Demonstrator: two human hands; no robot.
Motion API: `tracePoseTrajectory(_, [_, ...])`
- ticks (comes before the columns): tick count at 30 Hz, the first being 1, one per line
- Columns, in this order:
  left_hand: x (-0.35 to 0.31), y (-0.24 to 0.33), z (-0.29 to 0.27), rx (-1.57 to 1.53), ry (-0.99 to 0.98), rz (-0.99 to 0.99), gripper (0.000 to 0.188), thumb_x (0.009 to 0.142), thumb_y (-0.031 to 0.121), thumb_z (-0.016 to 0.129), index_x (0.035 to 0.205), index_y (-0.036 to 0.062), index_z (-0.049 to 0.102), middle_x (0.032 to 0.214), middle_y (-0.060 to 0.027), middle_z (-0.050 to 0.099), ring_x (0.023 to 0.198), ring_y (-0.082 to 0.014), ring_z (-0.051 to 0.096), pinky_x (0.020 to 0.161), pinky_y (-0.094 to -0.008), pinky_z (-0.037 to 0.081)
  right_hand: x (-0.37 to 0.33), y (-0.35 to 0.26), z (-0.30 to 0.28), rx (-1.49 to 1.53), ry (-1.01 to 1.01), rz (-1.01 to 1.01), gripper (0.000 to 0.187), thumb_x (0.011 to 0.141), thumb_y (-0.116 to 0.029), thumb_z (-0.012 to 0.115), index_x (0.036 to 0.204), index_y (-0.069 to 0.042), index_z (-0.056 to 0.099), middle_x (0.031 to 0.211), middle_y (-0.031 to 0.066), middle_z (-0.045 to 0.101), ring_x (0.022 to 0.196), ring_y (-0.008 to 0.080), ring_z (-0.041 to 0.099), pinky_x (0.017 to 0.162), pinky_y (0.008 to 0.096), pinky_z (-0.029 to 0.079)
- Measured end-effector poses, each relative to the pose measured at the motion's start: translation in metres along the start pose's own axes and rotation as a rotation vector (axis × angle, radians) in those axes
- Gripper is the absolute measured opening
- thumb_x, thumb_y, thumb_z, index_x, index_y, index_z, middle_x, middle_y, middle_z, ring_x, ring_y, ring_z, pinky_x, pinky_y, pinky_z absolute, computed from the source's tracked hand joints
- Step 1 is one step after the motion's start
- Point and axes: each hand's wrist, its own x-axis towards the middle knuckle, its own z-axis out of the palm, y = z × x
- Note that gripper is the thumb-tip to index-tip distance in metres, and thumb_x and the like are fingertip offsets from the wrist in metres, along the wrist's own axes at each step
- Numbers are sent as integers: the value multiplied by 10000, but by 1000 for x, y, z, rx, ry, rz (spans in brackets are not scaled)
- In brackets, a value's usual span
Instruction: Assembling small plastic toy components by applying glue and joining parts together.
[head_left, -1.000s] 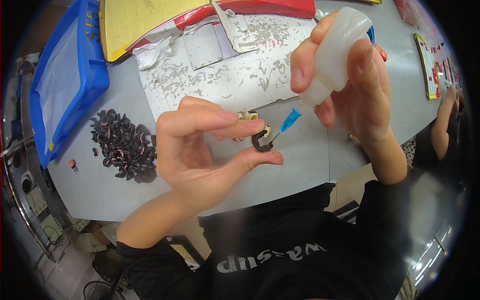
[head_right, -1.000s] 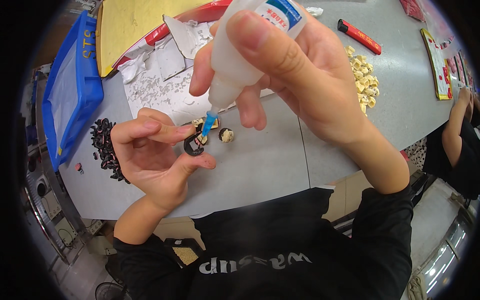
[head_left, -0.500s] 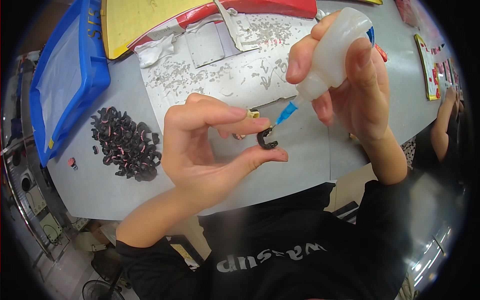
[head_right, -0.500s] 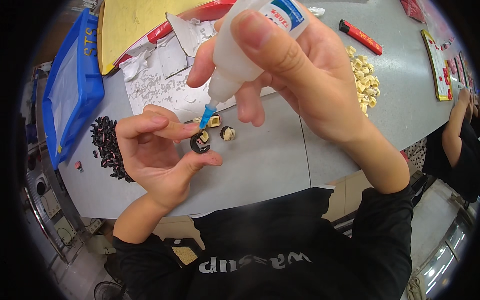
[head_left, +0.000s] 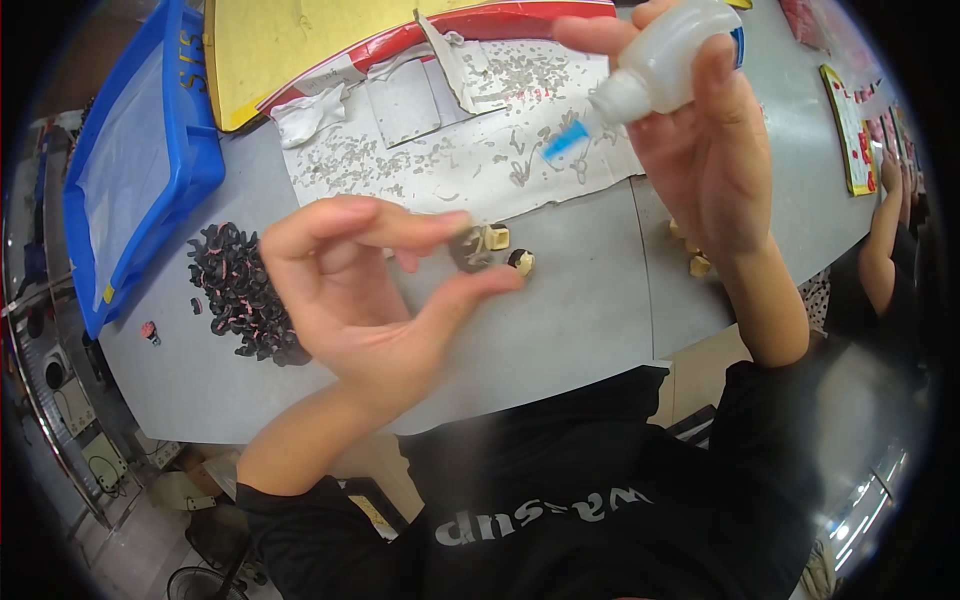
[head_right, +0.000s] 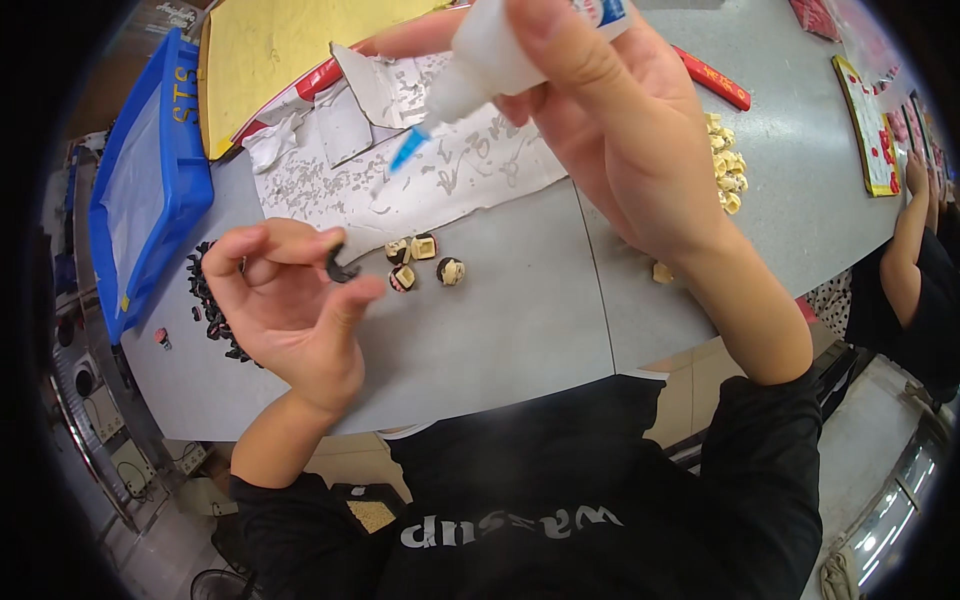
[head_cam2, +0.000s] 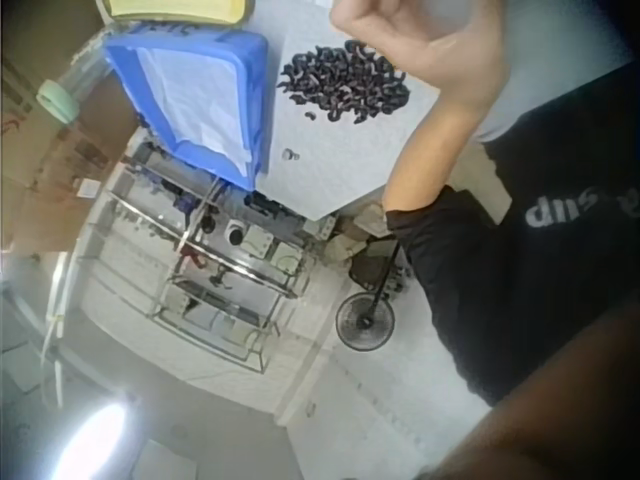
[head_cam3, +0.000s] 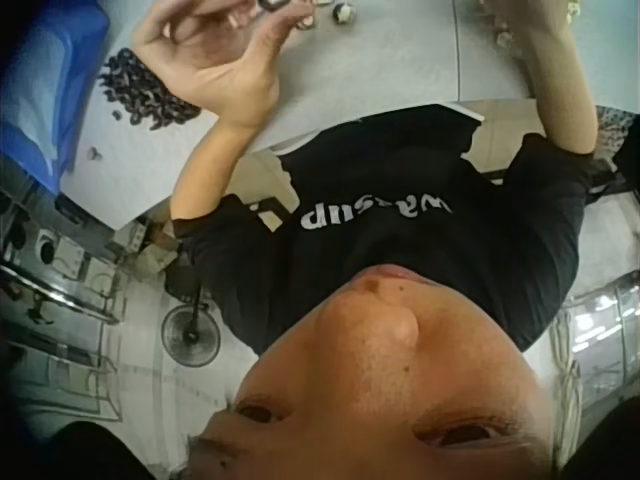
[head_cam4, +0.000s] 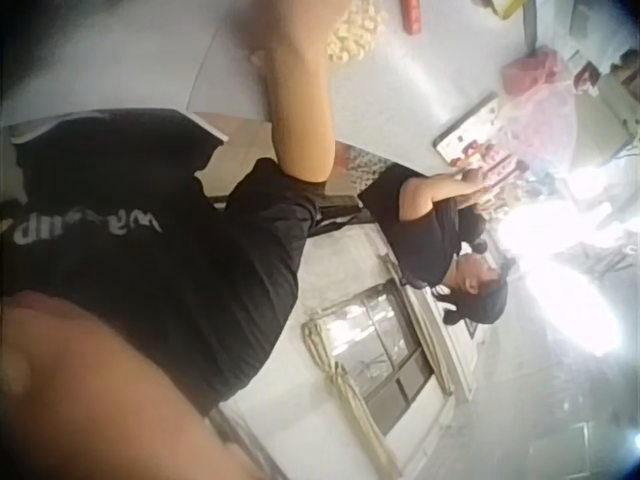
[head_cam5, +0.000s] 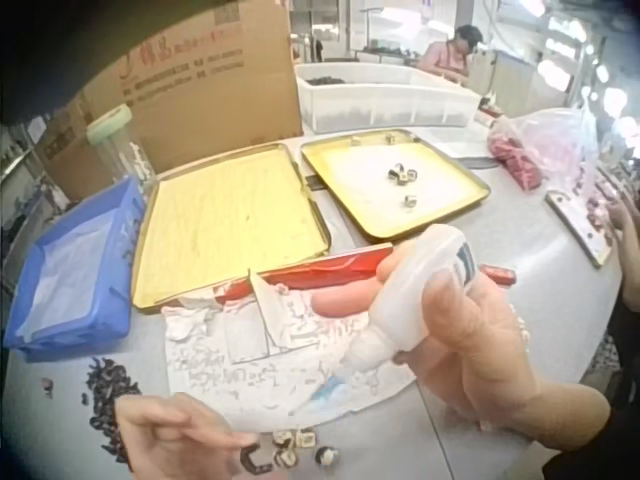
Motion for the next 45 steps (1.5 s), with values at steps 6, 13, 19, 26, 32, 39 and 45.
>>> tracePoseTrajectory(6, [4, 2, -4, 2, 258, 61, 677, 649, 36, 792, 1132, 62, 319, 902, -81, 548, 832, -157, 549, 652, -237, 398, -1, -2, 2, -818, -209, -296, 438, 928, -437, 400, 1076, -27, 445, 960, 222, 603, 774, 171, 579, 672, 251, 452])
tracePoseTrajectory(13, [8, 1, -8, 71, 297, 143, 647, 655, 29, 785, 1120, 69, 336, 920, -87, 541, 855, -168, 551, 666, -244, 387, -3, 26, -1, -1099, -431, -260, 284, 707, 14, 660, 965, -9, 544, 970, 101, 579, 954, 233, 561, 832, 300, 446])
tracePoseTrajectory(19, [13, 2, -2, 21, 367, 87, 561, 692, -20, 740, 1098, 67, 364, 918, -85, 537, 878, -163, 548, 703, -256, 385, -1, 13, -4, -1243, -355, -598, 245, 745, -54, 659, 957, -7, 545, 928, 104, 587, 857, 248, 573, 783, 326, 456])
tracePoseTrajectory(26, [10, -1, 3, -2, 283, -17, 485, 710, -45, 715, 1048, 55, 381, 967, -100, 551, 829, -122, 508, 715, -235, 379, -8, -65, -45, -1696, -95, -108, 140, 804, -110, 598, 881, -6, 544, 858, 108, 578, 795, 243, 564, 741, 319, 457])
tracePoseTrajectory(32, [9, 1, 6, -21, 248, 3, 467, 706, -40, 723, 1021, 52, 390, 969, -107, 561, 770, -104, 469, 715, -232, 378, -23, -59, -70, -1744, -122, 25, 112, 797, -84, 589, 848, 8, 551, 839, 108, 568, 766, 238, 569, 718, 335, 462])
tracePoseTrajectory(39, [13, -1, 2, -52, 282, -8, 454, 711, -32, 725, 1019, 46, 401, 953, -103, 571, 771, -101, 470, 705, -229, 384, -7, -53, -68, -1789, -172, -45, 122, 787, -58, 605, 878, 11, 561, 799, 100, 568, 771, 208, 577, 705, 305, 473])
tracePoseTrajectory(45, [12, 1, 6, -47, 226, 38, 446, 716, -10, 730, 1004, 51, 395, 941, -100, 574, 756, -105, 471, 700, -231, 386, 20, -37, -19, -1172, -214, -274, 90, 821, -60, 594, 880, 3, 571, 870, 57, 587, 816, 112, 575, 736, 257, 479])
